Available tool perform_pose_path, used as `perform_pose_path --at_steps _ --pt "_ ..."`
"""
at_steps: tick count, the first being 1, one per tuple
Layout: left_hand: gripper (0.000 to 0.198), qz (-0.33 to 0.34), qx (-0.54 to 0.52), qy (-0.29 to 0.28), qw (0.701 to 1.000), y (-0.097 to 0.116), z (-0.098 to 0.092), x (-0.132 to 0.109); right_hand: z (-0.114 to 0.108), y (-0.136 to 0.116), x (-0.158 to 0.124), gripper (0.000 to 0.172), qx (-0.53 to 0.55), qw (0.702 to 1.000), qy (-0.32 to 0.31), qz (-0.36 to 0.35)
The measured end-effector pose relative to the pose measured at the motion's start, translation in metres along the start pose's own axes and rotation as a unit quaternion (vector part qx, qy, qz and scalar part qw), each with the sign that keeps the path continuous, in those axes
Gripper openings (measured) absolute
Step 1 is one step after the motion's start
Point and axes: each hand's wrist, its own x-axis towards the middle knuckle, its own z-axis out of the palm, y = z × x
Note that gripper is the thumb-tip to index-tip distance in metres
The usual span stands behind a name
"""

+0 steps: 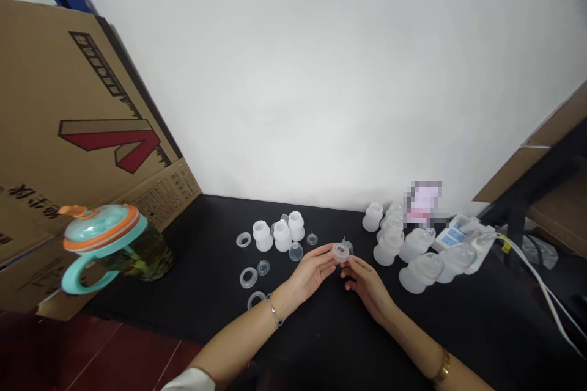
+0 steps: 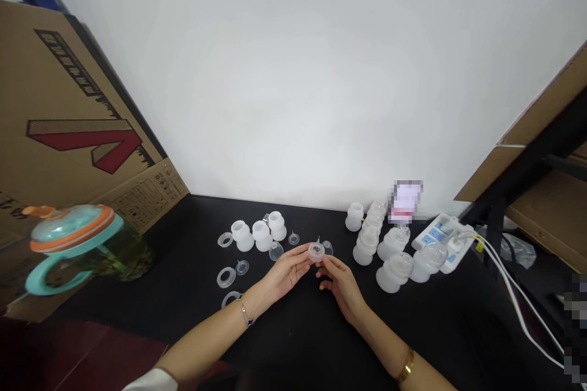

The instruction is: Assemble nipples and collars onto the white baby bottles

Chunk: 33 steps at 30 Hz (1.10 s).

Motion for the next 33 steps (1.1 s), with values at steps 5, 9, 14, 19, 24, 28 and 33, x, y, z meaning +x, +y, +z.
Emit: perform_pose_path --at_steps 5,9,14,19,24,28,33 --pt "0.032 0.005 0.012 -0.023 1.000 -0.0030 -0.0035 0.0025 -0.0008 -0.0022 -0.0004 0.023 0.003 1.000 -0.026 0.011" --pt "0.033 -0.002 0.019 -0.026 0.999 -0.0034 -0.0047 0.0030 0.0001 -0.0038 -0.0008 0.025 -0.008 1.000 -0.019 0.006" --pt "0.037 -0.012 0.014 -0.021 1.000 -0.0030 -0.0041 0.0025 0.0010 -0.0060 -0.0013 0.026 0.014 1.000 -0.014 0.011" --pt "0.029 -0.028 -0.003 -0.016 0.999 -0.0053 -0.0039 0.0026 0.0009 -0.0071 -0.0009 0.025 0.026 0.999 -0.023 0.025" --pt "0.029 -0.050 -0.017 0.003 0.999 -0.0036 -0.0035 0.0019 -0.0014 -0.0042 0.0021 0.025 0.019 1.000 -0.013 0.019" --pt "0.040 -0.056 -0.042 0.011 0.997 -0.0006 -0.0049 0.0028 -0.0028 -0.0043 0.0042 0.024 0.038 0.999 0.001 0.035" --pt "0.052 -0.062 -0.054 0.004 0.997 0.0001 -0.0092 0.0049 -0.0046 -0.0054 0.0057 0.029 0.065 0.996 -0.007 0.057"
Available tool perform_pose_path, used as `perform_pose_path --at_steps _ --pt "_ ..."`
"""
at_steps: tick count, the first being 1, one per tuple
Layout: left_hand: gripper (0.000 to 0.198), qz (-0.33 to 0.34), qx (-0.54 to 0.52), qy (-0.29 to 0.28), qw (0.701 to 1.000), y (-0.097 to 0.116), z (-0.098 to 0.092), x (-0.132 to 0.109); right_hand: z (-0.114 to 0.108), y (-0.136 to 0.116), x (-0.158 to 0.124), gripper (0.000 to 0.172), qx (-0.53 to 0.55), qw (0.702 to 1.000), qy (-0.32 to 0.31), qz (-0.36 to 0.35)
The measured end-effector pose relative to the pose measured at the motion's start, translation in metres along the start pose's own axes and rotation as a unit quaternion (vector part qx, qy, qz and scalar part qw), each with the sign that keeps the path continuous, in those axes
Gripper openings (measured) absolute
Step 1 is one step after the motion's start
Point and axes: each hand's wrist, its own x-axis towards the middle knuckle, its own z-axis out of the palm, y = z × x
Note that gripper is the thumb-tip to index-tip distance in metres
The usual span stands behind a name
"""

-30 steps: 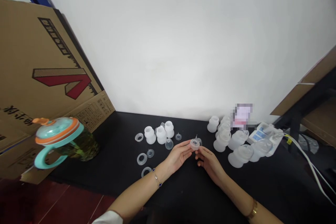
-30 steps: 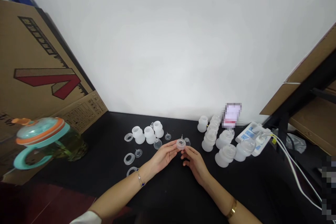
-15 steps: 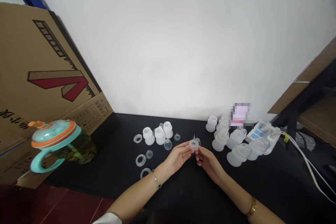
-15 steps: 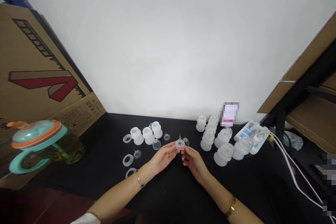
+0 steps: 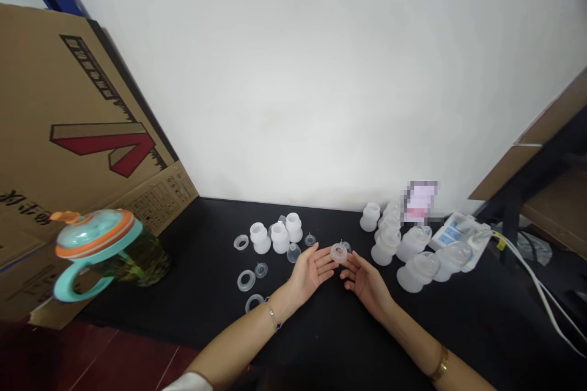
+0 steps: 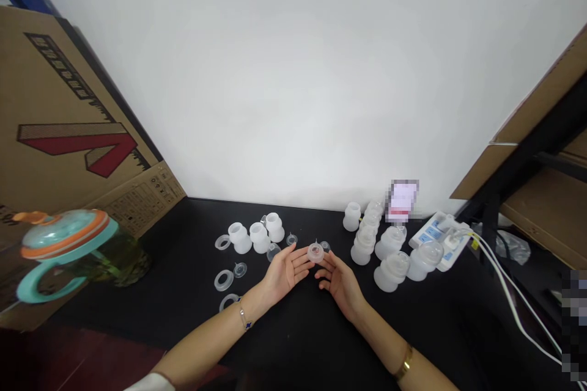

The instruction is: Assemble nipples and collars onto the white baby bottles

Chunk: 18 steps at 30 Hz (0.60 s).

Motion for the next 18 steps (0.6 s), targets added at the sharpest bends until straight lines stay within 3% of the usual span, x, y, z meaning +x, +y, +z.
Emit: perform_pose_path --at_steps 18 --pt "0.059 -0.008 0.014 -0.003 1.000 0.0009 -0.0031 0.0022 -0.0057 0.0024 0.0039 0.030 0.061 0.998 0.005 0.029"
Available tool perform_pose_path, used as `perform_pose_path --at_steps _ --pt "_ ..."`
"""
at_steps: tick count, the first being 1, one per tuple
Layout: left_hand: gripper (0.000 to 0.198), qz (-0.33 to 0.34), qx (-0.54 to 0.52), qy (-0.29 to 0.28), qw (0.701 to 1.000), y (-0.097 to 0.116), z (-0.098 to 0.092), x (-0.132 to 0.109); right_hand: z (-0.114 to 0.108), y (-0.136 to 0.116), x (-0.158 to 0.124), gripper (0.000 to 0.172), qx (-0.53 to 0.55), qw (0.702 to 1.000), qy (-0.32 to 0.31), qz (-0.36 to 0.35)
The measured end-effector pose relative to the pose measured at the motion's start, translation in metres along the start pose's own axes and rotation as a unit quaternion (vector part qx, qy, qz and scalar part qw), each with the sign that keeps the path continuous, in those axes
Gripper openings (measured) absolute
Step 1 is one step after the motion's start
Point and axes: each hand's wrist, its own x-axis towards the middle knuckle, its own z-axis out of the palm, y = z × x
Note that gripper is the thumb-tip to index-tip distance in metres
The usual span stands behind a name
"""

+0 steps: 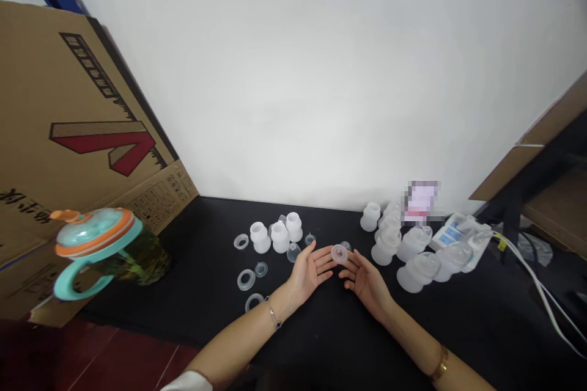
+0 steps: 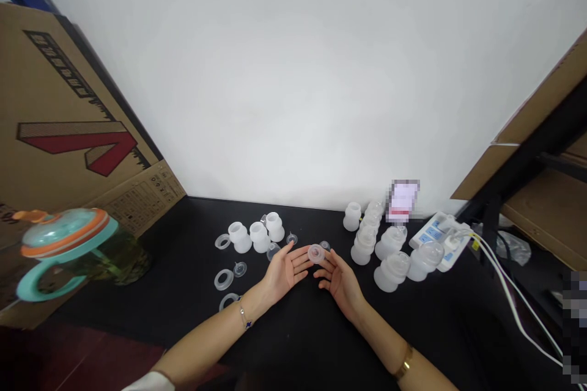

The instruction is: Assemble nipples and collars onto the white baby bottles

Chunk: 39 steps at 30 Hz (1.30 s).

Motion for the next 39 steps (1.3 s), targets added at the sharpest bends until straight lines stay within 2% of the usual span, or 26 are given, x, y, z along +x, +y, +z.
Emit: perform_pose_path --at_steps 9,15,22,27,29,32,37,39 --pt "0.057 0.002 0.006 0.004 1.000 0.000 0.002 -0.002 0.001 -0.001 -0.001 0.028 0.005 1.000 -0.010 0.002" --pt "0.038 0.033 0.042 0.002 0.999 -0.002 0.004 -0.004 0.006 -0.001 -0.007 0.027 -0.027 0.999 -0.019 -0.019" --pt "0.044 0.070 0.107 -0.010 0.992 -0.005 0.008 -0.008 0.013 0.001 -0.009 0.057 -0.174 0.981 0.022 -0.085" --pt "0.041 0.071 0.090 0.001 0.993 -0.006 0.010 -0.007 0.011 -0.001 -0.007 0.061 -0.268 0.953 0.020 -0.142" --pt "0.037 0.072 0.076 0.004 0.994 -0.006 0.010 -0.007 0.011 -0.004 -0.009 0.060 -0.323 0.927 0.030 -0.190" --pt "0.034 0.070 0.057 0.007 0.996 -0.004 0.011 -0.008 0.014 -0.010 -0.015 0.051 -0.430 0.862 0.051 -0.263" --pt "0.030 0.077 0.032 0.015 0.996 0.000 0.012 -0.010 0.026 -0.022 -0.022 0.048 -0.616 0.701 0.103 -0.344" --pt "0.028 0.080 0.027 0.016 0.996 0.001 0.013 -0.009 0.031 -0.027 -0.017 0.049 -0.658 0.647 0.128 -0.363"
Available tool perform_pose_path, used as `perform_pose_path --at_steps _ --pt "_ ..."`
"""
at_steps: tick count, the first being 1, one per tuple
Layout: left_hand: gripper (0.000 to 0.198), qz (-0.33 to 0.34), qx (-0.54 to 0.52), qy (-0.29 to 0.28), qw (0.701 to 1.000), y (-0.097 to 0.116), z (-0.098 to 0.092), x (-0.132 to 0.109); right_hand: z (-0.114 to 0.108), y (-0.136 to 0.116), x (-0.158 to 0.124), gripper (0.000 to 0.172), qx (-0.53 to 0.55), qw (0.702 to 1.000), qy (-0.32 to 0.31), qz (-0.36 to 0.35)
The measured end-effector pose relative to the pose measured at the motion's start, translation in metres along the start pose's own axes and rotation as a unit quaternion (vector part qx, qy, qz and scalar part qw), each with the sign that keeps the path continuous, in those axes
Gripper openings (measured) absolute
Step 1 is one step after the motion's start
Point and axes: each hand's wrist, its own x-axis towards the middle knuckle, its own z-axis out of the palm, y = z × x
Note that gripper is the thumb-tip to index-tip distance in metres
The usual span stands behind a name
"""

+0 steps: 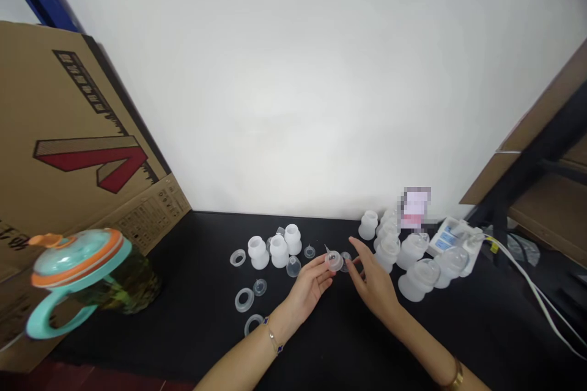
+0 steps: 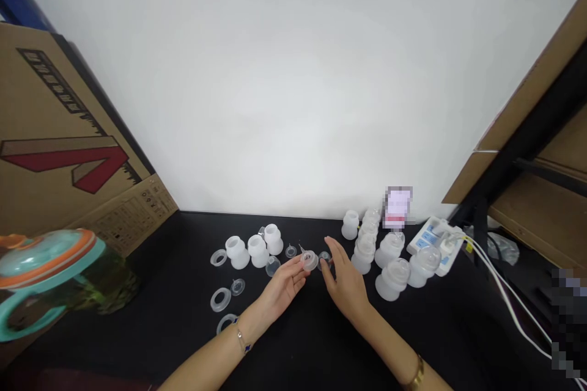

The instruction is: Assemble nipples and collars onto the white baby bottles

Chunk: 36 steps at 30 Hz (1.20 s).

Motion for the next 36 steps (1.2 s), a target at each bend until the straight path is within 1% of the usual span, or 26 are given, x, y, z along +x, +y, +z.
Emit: perform_pose_path --at_steps 2,3,5,10,13,18,21,25,28,30,32,36 --pt "0.028 -0.001 0.002 0.006 1.000 0.000 0.000 0.001 0.001 -0.001 0.012 0.052 -0.070 0.997 0.016 -0.003" --pt "0.028 -0.002 0.005 0.011 1.000 0.000 0.001 0.001 0.002 -0.002 0.018 0.052 -0.106 0.994 0.033 0.000" --pt "0.030 -0.005 0.012 0.019 1.000 -0.001 0.001 0.002 0.004 -0.003 0.033 0.051 -0.167 0.985 0.046 0.020" --pt "0.030 -0.002 0.019 0.009 1.000 -0.005 0.001 0.003 0.003 -0.008 0.066 0.052 -0.262 0.959 0.010 0.109" --pt "0.031 -0.001 0.025 0.007 1.000 -0.007 -0.001 0.004 0.002 -0.007 0.078 0.051 -0.294 0.947 -0.002 0.132" --pt "0.038 0.000 0.035 0.004 0.999 -0.008 -0.003 0.006 0.003 -0.003 0.085 0.039 -0.303 0.944 -0.012 0.129" --pt "0.042 0.006 0.042 0.008 0.999 -0.010 -0.005 0.006 0.001 -0.002 0.086 0.035 -0.306 0.943 -0.017 0.129" --pt "0.040 0.012 0.044 -0.001 0.999 -0.012 -0.007 0.008 -0.003 -0.003 0.088 0.032 -0.299 0.946 -0.024 0.124" --pt "0.037 0.019 0.059 0.004 0.998 -0.012 -0.007 0.007 -0.008 -0.008 0.090 0.031 -0.283 0.951 -0.028 0.117" --pt "0.031 0.033 0.083 0.002 0.996 -0.010 -0.005 0.005 -0.012 -0.014 0.091 0.032 -0.266 0.957 -0.028 0.109" --pt "0.025 0.057 0.113 -0.018 0.992 -0.007 -0.002 0.001 -0.019 -0.021 0.091 0.034 -0.244 0.965 -0.024 0.091" --pt "0.020 0.125 0.137 -0.051 0.981 -0.001 0.004 -0.005 -0.039 -0.038 0.089 0.037 -0.175 0.983 -0.036 0.035"
